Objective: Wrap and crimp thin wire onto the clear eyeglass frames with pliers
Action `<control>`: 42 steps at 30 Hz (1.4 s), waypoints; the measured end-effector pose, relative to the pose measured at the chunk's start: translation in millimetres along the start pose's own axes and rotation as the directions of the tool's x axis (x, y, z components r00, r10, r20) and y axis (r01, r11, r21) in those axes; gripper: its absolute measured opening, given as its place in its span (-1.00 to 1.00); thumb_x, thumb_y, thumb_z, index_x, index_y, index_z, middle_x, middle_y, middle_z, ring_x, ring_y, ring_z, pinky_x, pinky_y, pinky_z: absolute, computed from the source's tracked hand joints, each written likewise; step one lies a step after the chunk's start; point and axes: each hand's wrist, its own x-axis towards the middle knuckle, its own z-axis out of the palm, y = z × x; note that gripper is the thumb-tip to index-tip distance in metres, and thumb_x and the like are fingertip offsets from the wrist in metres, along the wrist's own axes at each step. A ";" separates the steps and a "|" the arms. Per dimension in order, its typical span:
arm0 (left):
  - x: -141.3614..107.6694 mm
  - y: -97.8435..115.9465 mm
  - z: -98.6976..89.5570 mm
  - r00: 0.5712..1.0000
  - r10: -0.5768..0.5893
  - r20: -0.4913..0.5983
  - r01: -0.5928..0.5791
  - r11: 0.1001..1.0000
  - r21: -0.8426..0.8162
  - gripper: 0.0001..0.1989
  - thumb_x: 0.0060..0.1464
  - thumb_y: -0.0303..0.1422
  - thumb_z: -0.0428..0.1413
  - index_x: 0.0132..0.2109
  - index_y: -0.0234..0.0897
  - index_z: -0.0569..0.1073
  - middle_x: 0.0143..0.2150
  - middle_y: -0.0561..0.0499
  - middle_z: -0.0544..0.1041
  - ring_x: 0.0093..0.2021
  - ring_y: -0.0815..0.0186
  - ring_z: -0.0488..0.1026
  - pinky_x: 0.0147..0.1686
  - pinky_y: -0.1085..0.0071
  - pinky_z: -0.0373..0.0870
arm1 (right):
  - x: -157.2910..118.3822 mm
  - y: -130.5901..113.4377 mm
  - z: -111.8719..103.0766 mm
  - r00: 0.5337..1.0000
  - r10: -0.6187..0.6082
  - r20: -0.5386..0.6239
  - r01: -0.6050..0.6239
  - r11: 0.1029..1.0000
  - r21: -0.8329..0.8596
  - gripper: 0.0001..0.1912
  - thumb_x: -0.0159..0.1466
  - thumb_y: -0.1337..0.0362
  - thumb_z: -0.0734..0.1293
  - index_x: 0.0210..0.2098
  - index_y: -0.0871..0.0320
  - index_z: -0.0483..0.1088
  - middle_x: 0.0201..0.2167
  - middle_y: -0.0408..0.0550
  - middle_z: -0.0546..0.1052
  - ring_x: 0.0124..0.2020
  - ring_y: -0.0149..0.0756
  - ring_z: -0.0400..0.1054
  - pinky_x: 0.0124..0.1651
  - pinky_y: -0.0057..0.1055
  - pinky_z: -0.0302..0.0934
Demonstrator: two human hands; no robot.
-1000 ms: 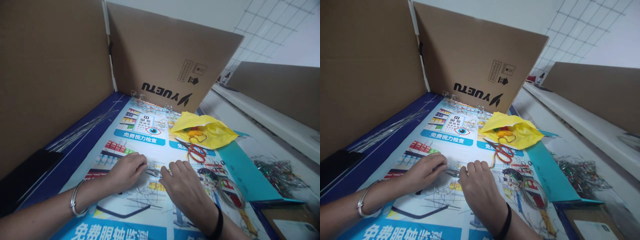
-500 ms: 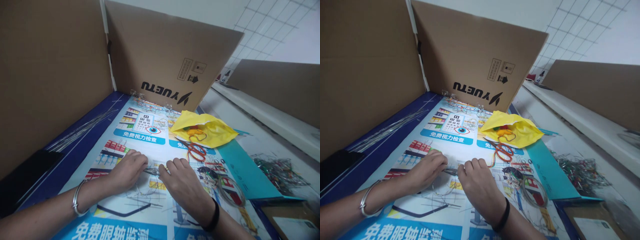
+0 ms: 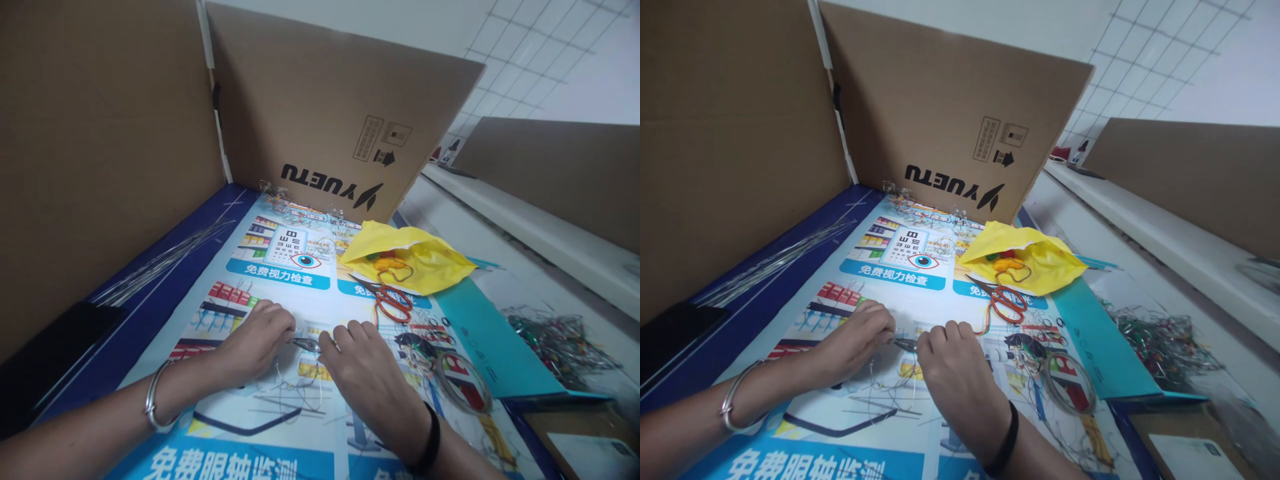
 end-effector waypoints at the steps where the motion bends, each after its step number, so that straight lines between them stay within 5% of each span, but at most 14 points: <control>1: -0.1 0.1 0.3 1.000 -0.002 0.004 0.002 1.000 -0.002 -0.83 0.16 -0.51 -0.20 -0.37 -0.27 0.20 -0.42 0.05 0.32 -0.37 0.32 0.22 -0.24 0.32 0.11 | -0.6 -1.3 -0.4 1.000 0.007 0.006 -0.007 1.000 -0.005 -0.91 0.18 0.36 0.27 -0.28 0.18 0.29 -0.45 -0.07 0.32 -0.40 -0.25 0.14 -0.35 -0.29 -0.09; 42: -0.6 -1.7 11.1 0.998 -0.034 -0.050 0.037 0.998 0.058 -0.83 0.19 -0.49 -0.17 -0.33 -0.27 0.27 -0.41 0.05 0.35 -0.34 0.32 0.25 -0.17 0.30 0.08 | -5.6 -8.2 -0.8 0.999 0.034 0.022 -0.034 0.999 -0.020 -0.84 0.09 0.37 0.32 -0.29 0.18 0.31 -0.46 -0.05 0.31 -0.41 -0.22 0.14 -0.37 -0.28 -0.06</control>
